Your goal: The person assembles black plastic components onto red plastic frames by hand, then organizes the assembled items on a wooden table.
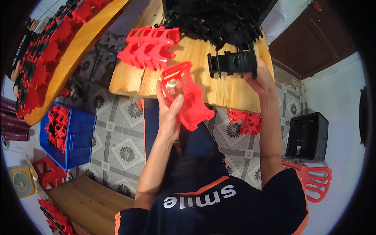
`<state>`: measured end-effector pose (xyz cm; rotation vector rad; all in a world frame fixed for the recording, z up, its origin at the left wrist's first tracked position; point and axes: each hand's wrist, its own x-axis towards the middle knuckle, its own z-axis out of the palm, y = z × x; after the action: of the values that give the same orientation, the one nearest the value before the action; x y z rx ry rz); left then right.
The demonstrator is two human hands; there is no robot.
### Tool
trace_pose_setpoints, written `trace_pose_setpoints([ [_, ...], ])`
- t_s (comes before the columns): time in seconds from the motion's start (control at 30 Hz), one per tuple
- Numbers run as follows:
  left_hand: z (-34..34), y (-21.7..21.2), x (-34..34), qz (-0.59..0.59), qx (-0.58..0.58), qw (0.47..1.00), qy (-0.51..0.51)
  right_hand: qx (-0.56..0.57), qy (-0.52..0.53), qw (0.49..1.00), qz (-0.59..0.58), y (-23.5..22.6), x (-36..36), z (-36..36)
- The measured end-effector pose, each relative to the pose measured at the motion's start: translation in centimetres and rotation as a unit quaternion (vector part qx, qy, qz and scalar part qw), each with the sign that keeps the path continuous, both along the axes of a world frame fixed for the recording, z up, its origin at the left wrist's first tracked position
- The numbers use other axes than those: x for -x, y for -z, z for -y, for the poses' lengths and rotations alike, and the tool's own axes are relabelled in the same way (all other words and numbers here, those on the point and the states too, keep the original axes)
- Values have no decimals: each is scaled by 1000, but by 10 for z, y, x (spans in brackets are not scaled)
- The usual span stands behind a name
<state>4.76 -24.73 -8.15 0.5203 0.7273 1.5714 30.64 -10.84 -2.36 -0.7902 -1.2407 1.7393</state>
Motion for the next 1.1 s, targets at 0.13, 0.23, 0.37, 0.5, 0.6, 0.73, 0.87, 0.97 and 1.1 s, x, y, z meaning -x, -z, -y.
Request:
trace_pose_setpoints([
  [0.13, 0, 7, 3, 25, 14, 999, 36, -263, 79, 948, 159, -14, 37, 65],
  [0.23, 3, 6, 9, 46, 2, 998, 46, -471, 27, 850, 234, -34, 62, 93],
  [0.37, 6, 9, 14, 43, -2, 999, 30, -625, -13, 716, 311, -36, 83, 110],
  [0.5, 8, 5, 12, 64, -40, 996, 37, -649, -36, 686, 327, -35, 95, 116],
  [0.6, 11, 0, 11, 64, -44, 996, 38, -655, -39, 671, 344, -32, 99, 118],
  [0.73, 10, -2, 7, 10, -27, 1000, 1, -661, -32, 656, 363, -30, 102, 117],
  [0.87, 6, -1, 14, 35, -49, 998, 28, -702, -34, 608, 370, -28, 106, 109],
  [0.97, 3, -18, 14, 1, -42, 999, 34, -700, -65, 623, 344, -29, 105, 96],
  [1.1, 16, -27, 13, -35, -75, 996, 33, -370, 77, 908, 181, -3, 122, 87],
])
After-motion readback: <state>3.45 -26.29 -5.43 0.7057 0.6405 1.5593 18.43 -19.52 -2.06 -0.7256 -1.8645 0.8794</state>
